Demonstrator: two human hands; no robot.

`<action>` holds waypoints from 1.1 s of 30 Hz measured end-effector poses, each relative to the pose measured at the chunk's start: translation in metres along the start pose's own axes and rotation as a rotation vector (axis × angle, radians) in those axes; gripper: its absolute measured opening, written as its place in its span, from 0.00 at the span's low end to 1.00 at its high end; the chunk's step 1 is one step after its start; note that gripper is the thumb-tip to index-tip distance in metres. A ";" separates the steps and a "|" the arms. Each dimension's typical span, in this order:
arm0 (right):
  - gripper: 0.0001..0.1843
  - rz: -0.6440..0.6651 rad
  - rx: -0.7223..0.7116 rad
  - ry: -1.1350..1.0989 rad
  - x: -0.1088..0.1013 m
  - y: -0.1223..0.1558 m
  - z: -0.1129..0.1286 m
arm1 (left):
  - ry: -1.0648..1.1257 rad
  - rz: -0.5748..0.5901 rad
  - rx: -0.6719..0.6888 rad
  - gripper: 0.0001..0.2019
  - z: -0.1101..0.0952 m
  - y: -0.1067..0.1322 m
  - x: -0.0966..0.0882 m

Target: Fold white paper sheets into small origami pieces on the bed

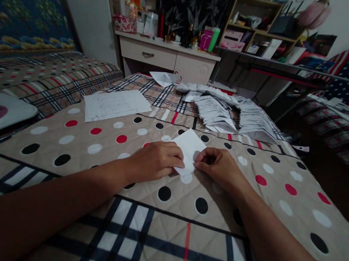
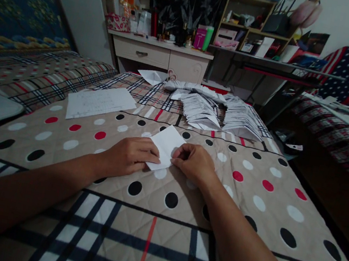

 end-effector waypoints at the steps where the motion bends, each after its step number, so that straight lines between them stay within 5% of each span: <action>1: 0.05 0.007 0.002 -0.003 0.000 0.000 0.001 | 0.045 -0.016 -0.031 0.07 0.003 0.000 0.000; 7: 0.05 0.009 0.020 -0.023 -0.001 0.000 0.001 | 0.213 -0.053 -0.245 0.08 0.020 0.002 0.002; 15: 0.04 0.018 0.016 -0.015 0.000 -0.001 0.000 | 0.106 0.011 -0.539 0.18 0.030 0.003 0.003; 25: 0.03 0.060 0.016 0.051 0.001 -0.002 0.002 | 0.179 -0.029 -0.676 0.18 0.042 0.007 0.007; 33: 0.01 0.027 0.021 0.091 -0.001 0.000 0.008 | 0.048 -0.001 -0.642 0.18 0.036 0.002 0.005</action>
Point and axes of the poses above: each hand's wrist, its own y-axis away from the middle knuckle, its own x-axis out of the palm, z = x × y, the point moved 6 cm from there along -y, towards the middle knuckle, and after that the axes turned 7 degrees about z, right-handed, at the moved point
